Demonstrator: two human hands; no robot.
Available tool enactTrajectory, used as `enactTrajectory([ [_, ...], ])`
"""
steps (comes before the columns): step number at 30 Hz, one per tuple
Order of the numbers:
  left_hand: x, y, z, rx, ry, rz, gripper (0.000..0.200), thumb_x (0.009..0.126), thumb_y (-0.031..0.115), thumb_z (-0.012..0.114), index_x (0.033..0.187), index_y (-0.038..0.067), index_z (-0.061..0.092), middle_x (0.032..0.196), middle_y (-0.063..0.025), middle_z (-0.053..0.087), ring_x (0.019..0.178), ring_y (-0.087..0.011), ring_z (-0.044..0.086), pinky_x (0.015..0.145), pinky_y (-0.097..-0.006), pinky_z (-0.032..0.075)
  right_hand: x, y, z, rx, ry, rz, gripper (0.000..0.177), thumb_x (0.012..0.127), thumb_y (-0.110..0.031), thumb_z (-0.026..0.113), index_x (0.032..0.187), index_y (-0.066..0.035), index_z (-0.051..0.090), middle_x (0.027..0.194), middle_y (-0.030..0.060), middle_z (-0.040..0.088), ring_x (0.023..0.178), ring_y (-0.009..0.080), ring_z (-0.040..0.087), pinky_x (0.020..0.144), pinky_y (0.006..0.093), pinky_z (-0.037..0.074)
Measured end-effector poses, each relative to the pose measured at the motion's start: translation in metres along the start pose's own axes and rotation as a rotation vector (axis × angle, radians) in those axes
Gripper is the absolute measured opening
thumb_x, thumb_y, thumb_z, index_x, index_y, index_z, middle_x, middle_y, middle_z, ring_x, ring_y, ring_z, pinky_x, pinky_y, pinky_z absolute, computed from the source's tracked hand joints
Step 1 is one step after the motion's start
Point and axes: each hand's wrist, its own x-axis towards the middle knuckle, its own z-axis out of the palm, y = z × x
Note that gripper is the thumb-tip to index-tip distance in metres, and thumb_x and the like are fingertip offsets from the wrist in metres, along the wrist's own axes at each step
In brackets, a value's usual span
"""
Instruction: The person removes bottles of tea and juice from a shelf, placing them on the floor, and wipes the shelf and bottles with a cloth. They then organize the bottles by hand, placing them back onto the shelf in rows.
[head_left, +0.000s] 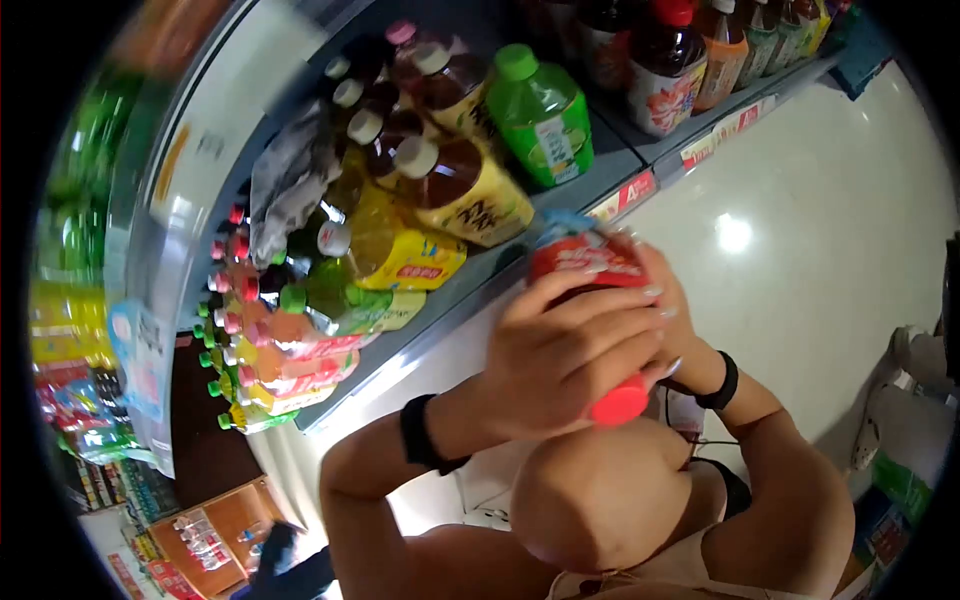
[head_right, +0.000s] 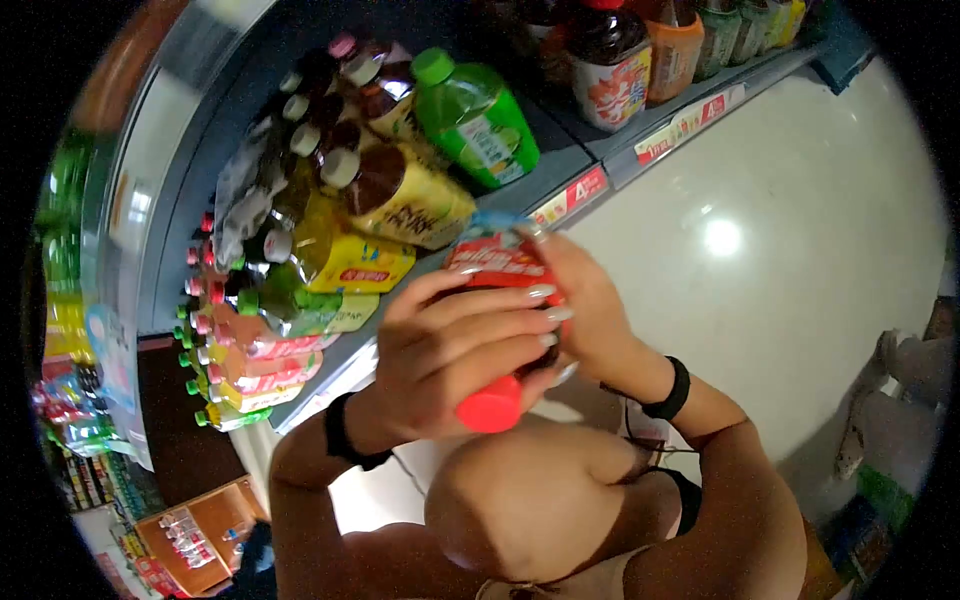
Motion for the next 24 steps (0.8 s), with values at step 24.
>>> enactTrajectory([
  [24, 0.037, -0.088, -0.013, 0.374, -0.037, -0.34, 0.065, 0.069, 0.011, 0.068, 0.129, 0.01, 0.043, 0.133, -0.0204, 0.037, 0.115, -0.0402, 0.042, 0.094, -0.0453, 0.037, 0.111, 0.019, -0.118, -0.416, -0.075, -0.266, 0.07, 0.065, -0.014, 0.075, 0.126, -0.005, 0.042, 0.126, 0.0132, 0.048, 0.115, 0.0302, 0.048, 0.097, 0.0369, 0.039],
])
